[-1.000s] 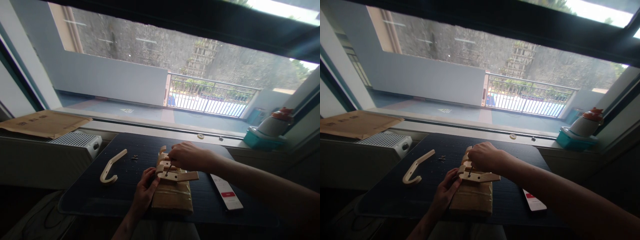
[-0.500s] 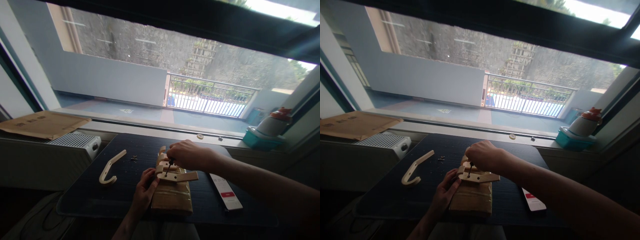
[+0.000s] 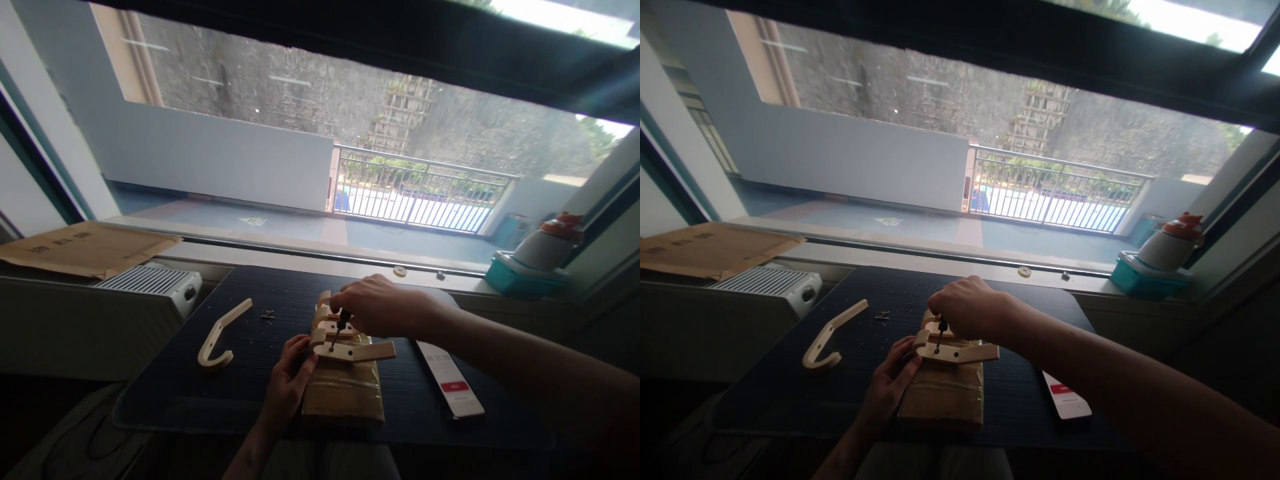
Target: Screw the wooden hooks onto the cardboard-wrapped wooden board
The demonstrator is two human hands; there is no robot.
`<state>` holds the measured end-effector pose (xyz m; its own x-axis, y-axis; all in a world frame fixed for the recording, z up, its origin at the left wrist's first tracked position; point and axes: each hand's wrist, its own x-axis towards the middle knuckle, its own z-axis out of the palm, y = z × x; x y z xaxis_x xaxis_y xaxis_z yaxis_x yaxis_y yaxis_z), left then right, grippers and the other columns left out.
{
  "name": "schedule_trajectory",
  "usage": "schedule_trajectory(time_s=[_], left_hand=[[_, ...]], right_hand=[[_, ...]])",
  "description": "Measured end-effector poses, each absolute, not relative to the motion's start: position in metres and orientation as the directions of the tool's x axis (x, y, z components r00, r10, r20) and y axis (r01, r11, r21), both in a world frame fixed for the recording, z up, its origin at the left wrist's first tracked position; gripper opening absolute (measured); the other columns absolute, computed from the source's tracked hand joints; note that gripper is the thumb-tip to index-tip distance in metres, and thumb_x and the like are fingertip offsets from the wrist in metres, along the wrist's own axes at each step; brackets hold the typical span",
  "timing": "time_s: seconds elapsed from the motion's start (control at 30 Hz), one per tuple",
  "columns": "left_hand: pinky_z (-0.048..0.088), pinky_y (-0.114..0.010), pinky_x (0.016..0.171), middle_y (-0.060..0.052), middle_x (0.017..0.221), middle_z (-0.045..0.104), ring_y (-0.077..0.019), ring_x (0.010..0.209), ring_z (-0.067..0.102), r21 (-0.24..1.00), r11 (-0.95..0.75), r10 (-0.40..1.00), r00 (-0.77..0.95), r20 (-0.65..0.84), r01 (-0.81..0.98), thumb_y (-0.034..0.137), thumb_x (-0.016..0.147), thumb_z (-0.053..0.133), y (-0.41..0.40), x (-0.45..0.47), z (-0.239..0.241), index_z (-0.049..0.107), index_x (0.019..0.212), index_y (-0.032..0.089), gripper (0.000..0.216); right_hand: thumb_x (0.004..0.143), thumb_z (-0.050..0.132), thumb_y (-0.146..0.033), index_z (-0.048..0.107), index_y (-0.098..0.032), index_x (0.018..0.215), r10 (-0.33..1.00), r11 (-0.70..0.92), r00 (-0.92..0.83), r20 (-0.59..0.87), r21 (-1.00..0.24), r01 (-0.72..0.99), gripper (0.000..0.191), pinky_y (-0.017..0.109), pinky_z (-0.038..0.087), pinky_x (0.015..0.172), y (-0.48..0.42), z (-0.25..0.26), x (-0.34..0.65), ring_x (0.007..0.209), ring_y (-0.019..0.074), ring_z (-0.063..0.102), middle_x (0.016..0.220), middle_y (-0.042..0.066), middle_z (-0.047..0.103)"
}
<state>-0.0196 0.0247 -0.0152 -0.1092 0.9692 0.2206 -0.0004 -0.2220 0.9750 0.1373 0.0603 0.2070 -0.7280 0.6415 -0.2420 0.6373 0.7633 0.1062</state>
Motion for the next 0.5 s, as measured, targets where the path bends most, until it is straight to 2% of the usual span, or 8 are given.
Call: schedule_trajectory(time_s=[0.13,0.2,0.37,0.5], left_hand=[[0.046,-0.032,0.092,-0.006,0.114,0.056,-0.0241,0.107,0.056,0.977,-0.212,0.971,-0.116,0.209,-0.011,0.042,0.073,0.064,0.026,-0.020,-0.017,0.067,0.098,0.021,0.032],[0.045,-0.032,0.092,-0.006,0.115,0.056,-0.0240,0.108,0.055,0.978,-0.206,0.972,-0.117,0.204,-0.010,0.043,0.073,0.064,0.026,-0.020,-0.017,0.067,0.097,0.021,0.033],[0.044,-0.032,0.094,-0.006,0.116,0.055,-0.0239,0.110,0.054,0.978,-0.210,0.972,-0.104,0.209,-0.002,0.041,0.075,0.063,0.026,-0.020,-0.020,0.066,0.100,0.021,0.032],[0.046,-0.032,0.092,-0.005,0.117,0.054,-0.0234,0.108,0.055,0.973,-0.229,0.969,-0.098,0.227,-0.015,0.039,0.076,0.062,0.027,-0.020,-0.022,0.065,0.101,0.022,0.030]], right_hand=[[0.080,0.051,-0.013,0.062,-0.018,0.085,0.614,0.787,-0.752,-0.240,0.122,0.604,0.013,0.024,0.028,0.052,0.062,0.201,0.137,0.064,0.0114,0.053,0.080,0.003,0.064],[0.081,0.050,-0.015,0.062,-0.017,0.080,0.614,0.788,-0.754,-0.233,0.122,0.603,0.012,0.024,0.028,0.051,0.064,0.198,0.138,0.061,0.0112,0.053,0.075,0.002,0.063],[0.082,0.051,-0.022,0.064,-0.017,0.083,0.647,0.756,-0.730,-0.221,0.061,0.652,0.014,0.024,0.029,0.052,0.068,0.196,0.142,0.060,0.0112,0.052,0.073,0.002,0.064],[0.082,0.050,-0.031,0.066,-0.018,0.085,0.684,0.723,-0.697,-0.214,0.068,0.688,0.021,0.025,0.029,0.052,0.069,0.195,0.145,0.060,0.0123,0.053,0.075,0.003,0.065]])
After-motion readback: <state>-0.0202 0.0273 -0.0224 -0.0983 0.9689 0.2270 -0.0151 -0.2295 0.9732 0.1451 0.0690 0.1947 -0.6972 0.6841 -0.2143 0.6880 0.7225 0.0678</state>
